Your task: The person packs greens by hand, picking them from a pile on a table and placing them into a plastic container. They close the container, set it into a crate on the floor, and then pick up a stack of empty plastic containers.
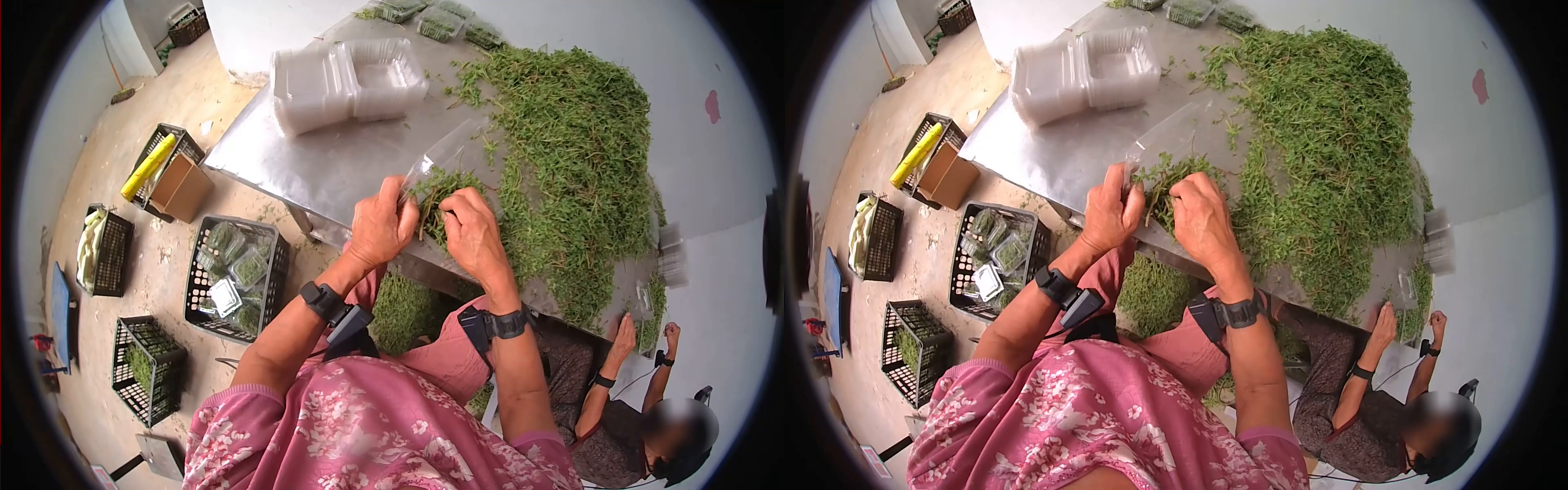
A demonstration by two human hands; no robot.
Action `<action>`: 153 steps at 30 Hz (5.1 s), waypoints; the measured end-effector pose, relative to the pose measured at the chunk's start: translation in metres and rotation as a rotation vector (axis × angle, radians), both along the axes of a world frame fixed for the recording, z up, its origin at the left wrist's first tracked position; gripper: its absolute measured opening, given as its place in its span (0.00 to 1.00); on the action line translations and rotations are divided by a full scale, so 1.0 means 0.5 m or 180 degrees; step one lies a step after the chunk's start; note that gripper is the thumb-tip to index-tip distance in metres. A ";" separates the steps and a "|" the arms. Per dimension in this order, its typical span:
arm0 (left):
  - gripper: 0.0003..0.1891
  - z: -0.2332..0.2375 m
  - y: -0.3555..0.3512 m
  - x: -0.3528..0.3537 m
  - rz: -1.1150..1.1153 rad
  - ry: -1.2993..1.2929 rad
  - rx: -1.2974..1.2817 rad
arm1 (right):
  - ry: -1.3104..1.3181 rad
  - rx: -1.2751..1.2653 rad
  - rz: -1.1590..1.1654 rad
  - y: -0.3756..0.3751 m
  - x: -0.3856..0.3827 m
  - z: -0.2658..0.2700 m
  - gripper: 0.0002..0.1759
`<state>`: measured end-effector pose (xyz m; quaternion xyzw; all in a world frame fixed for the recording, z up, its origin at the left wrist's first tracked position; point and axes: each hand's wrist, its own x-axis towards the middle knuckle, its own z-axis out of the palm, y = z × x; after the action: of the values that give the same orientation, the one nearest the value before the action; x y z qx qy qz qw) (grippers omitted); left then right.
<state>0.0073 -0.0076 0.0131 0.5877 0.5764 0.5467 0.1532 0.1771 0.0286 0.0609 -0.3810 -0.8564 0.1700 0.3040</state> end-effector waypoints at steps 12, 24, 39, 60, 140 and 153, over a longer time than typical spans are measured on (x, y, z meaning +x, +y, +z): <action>0.11 -0.002 0.002 0.000 0.0016 0.0011 0.0084 | -0.0012 0.0016 -0.0133 -0.002 -0.005 -0.005 0.04; 0.12 -0.009 0.006 0.000 0.0008 0.0029 0.0058 | -0.0072 0.0130 0.0020 0.001 0.000 -0.003 0.05; 0.12 0.003 0.001 -0.001 -0.0036 -0.0052 -0.0015 | 0.0216 0.0135 0.0216 0.002 0.006 0.037 0.10; 0.13 0.007 -0.002 -0.009 -0.0213 -0.0240 -0.0081 | -0.1056 0.0050 0.0668 -0.018 -0.025 0.076 0.08; 0.18 0.039 -0.057 -0.024 -0.0084 -0.0556 -0.0890 | 0.1350 -0.0125 -0.1321 0.082 0.111 0.025 0.07; 0.11 0.095 -0.085 0.017 0.0070 0.1247 0.0387 | 0.0779 -0.0270 -0.1055 0.083 0.097 -0.017 0.05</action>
<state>0.0156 -0.0503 0.0608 0.6846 0.5676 0.4573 -0.0036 0.2258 0.0700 0.0524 -0.5056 -0.7308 0.1985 0.4133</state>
